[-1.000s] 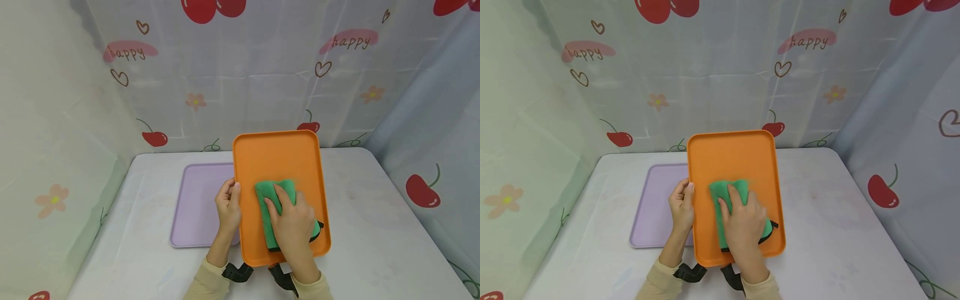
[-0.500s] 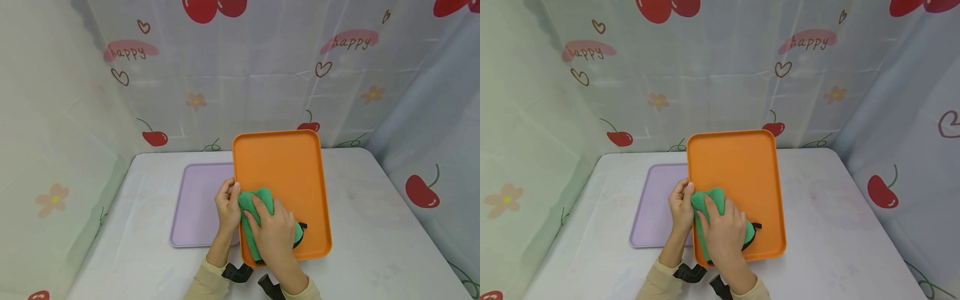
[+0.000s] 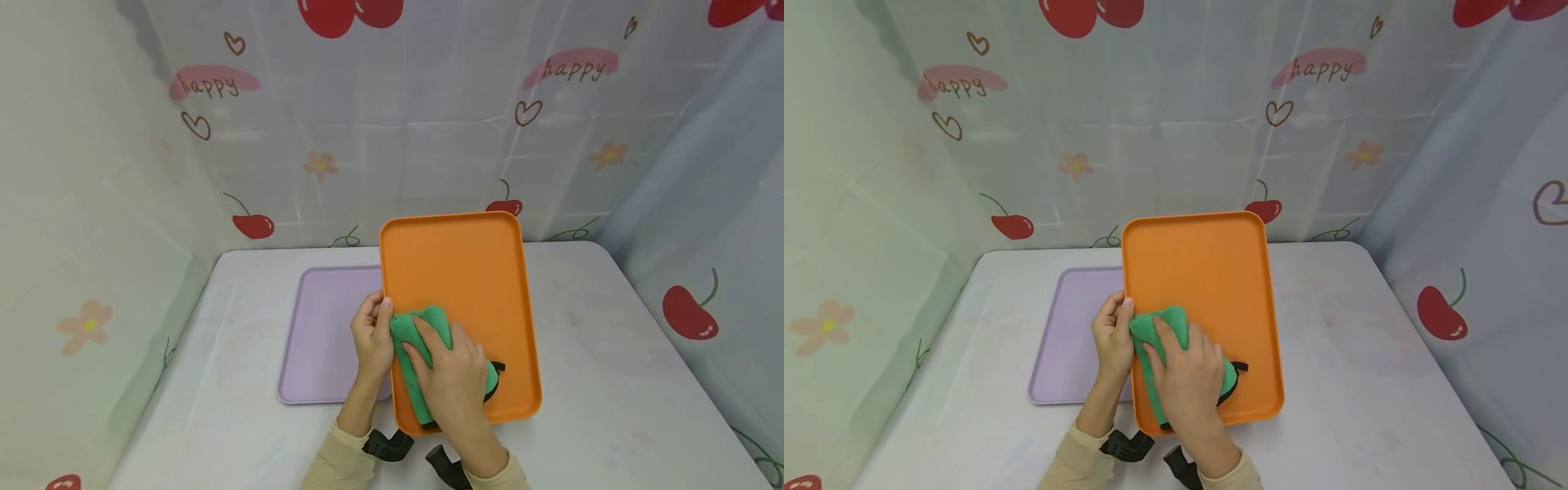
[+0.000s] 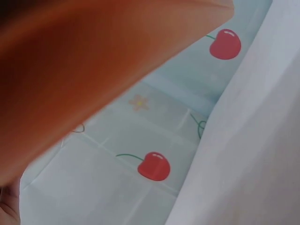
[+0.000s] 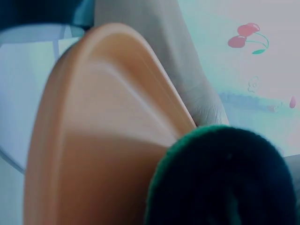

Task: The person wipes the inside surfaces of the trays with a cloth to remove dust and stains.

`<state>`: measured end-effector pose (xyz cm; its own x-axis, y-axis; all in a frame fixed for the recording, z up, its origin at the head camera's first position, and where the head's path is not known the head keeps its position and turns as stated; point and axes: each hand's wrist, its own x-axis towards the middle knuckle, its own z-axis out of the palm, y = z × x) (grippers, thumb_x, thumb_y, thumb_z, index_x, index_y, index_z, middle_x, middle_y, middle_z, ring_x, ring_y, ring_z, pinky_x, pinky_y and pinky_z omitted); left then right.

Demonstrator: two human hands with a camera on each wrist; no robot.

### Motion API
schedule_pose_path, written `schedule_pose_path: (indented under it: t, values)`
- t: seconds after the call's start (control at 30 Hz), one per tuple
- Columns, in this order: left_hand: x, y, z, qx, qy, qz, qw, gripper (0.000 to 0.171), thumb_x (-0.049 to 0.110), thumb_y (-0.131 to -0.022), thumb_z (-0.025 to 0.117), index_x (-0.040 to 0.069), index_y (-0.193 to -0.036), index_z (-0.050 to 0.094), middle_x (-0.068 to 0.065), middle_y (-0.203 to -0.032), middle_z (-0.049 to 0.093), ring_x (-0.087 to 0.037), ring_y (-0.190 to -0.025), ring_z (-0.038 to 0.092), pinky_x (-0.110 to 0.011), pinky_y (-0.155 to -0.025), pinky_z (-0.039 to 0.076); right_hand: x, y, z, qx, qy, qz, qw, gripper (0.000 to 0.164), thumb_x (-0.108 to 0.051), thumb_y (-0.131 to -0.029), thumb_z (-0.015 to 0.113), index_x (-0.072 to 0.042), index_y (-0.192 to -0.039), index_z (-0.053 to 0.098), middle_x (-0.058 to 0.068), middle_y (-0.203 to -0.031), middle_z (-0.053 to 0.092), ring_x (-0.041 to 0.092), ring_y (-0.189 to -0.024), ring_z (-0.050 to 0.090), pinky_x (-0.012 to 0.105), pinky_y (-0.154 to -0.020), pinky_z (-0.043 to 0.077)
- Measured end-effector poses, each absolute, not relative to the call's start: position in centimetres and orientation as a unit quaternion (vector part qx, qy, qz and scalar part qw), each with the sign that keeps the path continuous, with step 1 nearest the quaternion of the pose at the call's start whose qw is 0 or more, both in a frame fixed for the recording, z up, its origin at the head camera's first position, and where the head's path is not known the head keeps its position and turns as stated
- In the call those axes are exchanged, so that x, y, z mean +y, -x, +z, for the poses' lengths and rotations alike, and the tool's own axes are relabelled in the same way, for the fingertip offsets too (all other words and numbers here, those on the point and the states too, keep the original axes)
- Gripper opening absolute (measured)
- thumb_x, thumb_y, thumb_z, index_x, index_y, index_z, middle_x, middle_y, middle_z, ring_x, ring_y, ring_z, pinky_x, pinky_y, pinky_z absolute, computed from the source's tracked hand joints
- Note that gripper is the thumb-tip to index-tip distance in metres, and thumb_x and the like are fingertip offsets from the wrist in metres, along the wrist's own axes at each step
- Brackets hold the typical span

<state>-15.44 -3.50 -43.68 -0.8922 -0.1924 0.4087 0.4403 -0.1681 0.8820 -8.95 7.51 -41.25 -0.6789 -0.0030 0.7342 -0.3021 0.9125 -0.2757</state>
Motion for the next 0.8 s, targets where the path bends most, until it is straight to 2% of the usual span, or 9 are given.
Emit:
schedule_pose_path:
  t: [0.2, 0.5, 0.8]
  values:
    - [-3.5, 15.5, -43.7, -0.614, 0.101, -0.752, 0.216, 0.025, 0.005, -0.100, 0.049, -0.016, -0.106, 0.061, 0.011, -0.065, 0.057, -0.001, -0.054, 0.048, -0.014, -0.048, 0.042, 8.2, 9.1, -41.1, -0.901, -0.075, 0.193, 0.382, 0.046, -0.030, -0.067, 0.090, -0.017, -0.108, 0.074, 0.009, -0.071, 0.052, 0.019, -0.049, 0.044, 0.025, -0.046, 0.027]
    - [-3.5, 15.6, -43.7, -0.625, 0.103, -0.739, 0.231, 0.024, 0.003, -0.100, 0.048, -0.017, -0.106, 0.060, 0.011, -0.061, 0.043, 0.000, -0.052, 0.032, -0.016, -0.046, 0.028, 11.0, 9.6, -41.1, -0.907, -0.015, 0.204, 0.369, 0.045, -0.031, -0.072, 0.086, -0.015, -0.113, 0.073, 0.013, -0.072, 0.054, 0.021, -0.048, 0.040, 0.029, -0.045, 0.030]
    - [-3.9, 15.6, -43.7, -0.633, 0.105, -0.730, 0.236, 0.026, 0.006, -0.100, 0.047, -0.016, -0.106, 0.059, 0.012, -0.060, 0.041, 0.000, -0.049, 0.031, -0.015, -0.043, 0.027, 14.7, 9.6, -41.0, -0.905, 0.086, 0.223, 0.352, 0.040, -0.030, -0.080, 0.081, -0.013, -0.114, 0.071, 0.023, -0.082, 0.057, 0.036, -0.051, 0.048, 0.044, -0.043, 0.038]
